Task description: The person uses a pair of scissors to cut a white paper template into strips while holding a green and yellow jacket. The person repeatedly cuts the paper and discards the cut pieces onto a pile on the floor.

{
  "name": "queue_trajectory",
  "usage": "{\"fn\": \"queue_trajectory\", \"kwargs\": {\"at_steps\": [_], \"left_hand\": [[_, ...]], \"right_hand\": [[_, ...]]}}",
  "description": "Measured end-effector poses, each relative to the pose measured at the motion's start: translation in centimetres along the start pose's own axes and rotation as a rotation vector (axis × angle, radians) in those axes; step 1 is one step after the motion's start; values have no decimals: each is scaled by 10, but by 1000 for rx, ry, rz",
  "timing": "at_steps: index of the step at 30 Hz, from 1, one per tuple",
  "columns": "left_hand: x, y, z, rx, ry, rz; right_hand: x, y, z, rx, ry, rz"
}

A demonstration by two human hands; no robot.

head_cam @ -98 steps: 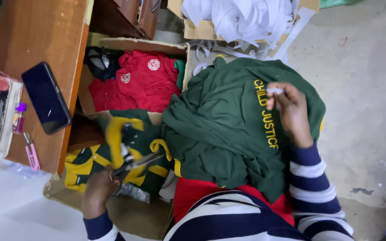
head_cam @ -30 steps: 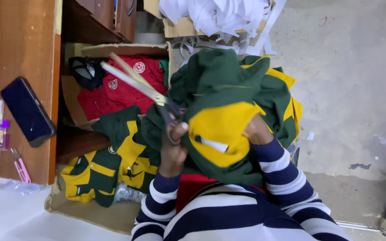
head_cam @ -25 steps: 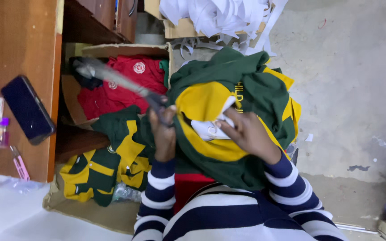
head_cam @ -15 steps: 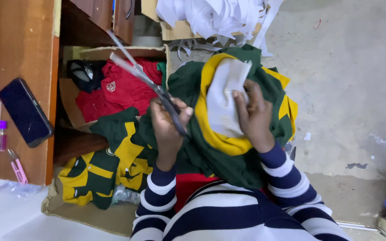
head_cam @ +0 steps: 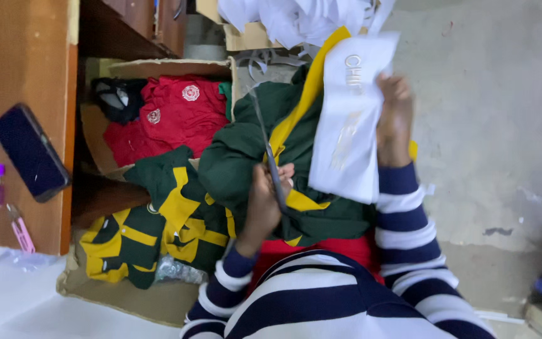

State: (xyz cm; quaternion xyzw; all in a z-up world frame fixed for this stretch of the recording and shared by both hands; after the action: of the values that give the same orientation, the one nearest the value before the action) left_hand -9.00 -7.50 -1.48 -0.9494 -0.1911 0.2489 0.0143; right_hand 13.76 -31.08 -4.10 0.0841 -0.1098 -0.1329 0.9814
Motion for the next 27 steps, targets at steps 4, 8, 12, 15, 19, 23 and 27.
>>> {"fn": "queue_trajectory", "kwargs": {"at_steps": [4,8,12,15,19,23,27], "left_hand": [[29,5,48,-445,28,177],[-5,17,23,-534,16,143],[-23,8,26,-498,60,177],[-50,4,26,-357,93,184],[-75,1,-8,-32,182,68],[-68,-1,-14,108,215,-80],[-67,13,-34,286,224,-81]], "right_hand": [[-78,23,-22,-65,513,43],[-91,-25,-28,-63,266,-104],[-106,-4,34,-329,126,-95],[-117,5,40,-536,-23,-53],[-127,17,63,-842,-306,-8],[-135,33,106,-657,254,444],[-153,22,99,-725,467,575]]}}
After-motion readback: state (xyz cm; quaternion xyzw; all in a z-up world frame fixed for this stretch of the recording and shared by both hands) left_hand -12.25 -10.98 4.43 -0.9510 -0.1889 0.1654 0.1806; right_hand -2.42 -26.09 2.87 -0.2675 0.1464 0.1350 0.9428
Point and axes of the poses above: each hand's wrist, its own x-axis towards the middle knuckle, its own y-axis out of the palm, z = x × y, the point moved 4 cm from there along x, towards the middle knuckle, and after that the axes turned 4 degrees about -z, right-handed, at the moved point
